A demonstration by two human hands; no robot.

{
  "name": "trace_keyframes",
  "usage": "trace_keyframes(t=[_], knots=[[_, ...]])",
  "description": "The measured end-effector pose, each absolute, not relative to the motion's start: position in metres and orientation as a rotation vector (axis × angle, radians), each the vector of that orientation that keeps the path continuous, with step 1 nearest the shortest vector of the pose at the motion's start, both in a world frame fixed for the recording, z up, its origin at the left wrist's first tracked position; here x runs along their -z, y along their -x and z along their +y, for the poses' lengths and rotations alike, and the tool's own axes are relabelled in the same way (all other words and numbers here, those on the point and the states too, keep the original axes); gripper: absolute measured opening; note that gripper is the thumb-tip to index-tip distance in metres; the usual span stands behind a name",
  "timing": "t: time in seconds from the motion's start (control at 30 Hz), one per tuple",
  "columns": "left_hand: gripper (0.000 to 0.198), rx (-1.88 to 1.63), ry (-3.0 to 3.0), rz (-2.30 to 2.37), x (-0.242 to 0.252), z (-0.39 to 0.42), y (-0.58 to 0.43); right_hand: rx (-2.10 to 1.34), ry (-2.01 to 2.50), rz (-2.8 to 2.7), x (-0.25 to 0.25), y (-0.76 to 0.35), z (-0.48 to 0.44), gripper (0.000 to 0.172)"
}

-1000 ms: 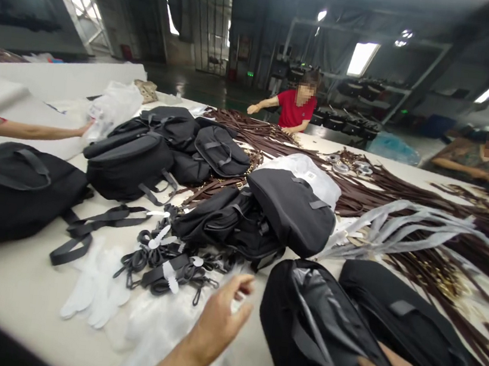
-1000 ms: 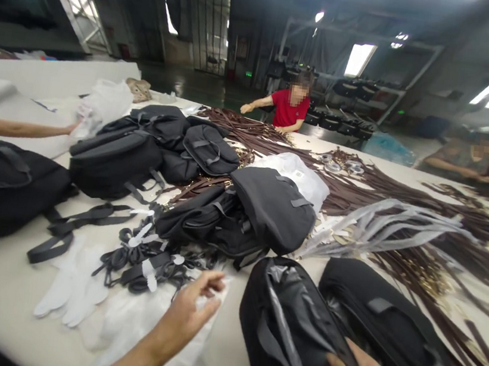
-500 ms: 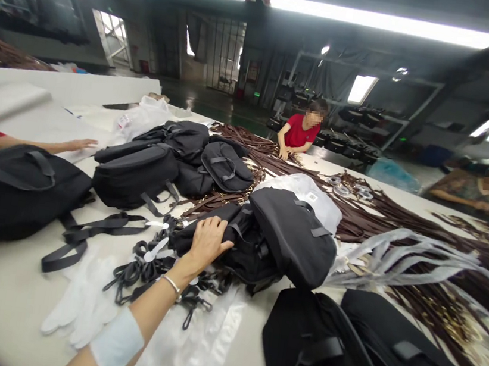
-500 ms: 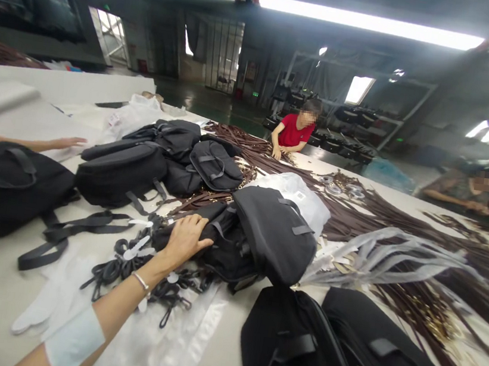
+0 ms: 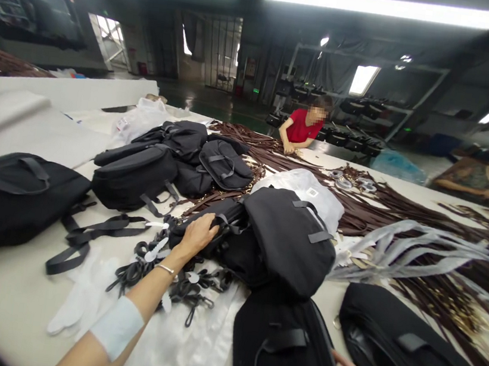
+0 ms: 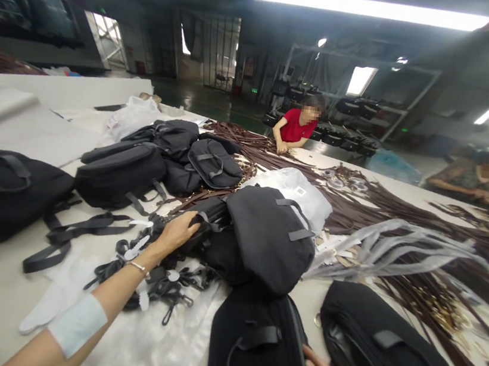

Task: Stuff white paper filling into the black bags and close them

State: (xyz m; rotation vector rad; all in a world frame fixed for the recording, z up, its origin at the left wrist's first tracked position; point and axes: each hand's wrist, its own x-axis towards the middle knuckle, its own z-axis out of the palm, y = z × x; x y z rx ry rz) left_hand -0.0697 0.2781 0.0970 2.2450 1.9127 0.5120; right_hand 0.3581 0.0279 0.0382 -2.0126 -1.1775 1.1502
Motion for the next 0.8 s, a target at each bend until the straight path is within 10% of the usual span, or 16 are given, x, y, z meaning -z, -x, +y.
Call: trace_keyframes(t=[0.23,0.37,0.57,0.8], knots=[[0.036,-1.089,-2.655,1.115,-0.127,0.19,-0.001,-1.044,1.73,-1.431,-0.081,-0.262,0.039,0.051],[0.039,-0.664,-2.667,0.187,-0.131,0.125,-0.056,-1.082,1.502,-1.447,-0.099,-0.236,0.043,0.032],[0.035,-0.624,-2.692,0.24,-0.087,0.094,-0.073,-1.353,1.602,-1.233,-0.066,-0.29,0.027,0.032],[0.014,-0.829,-2.943,0.452,-0.03,0.096,-0.097,-0.82,1.948,-1.275,-0.022,-0.375,0.063,0.037]])
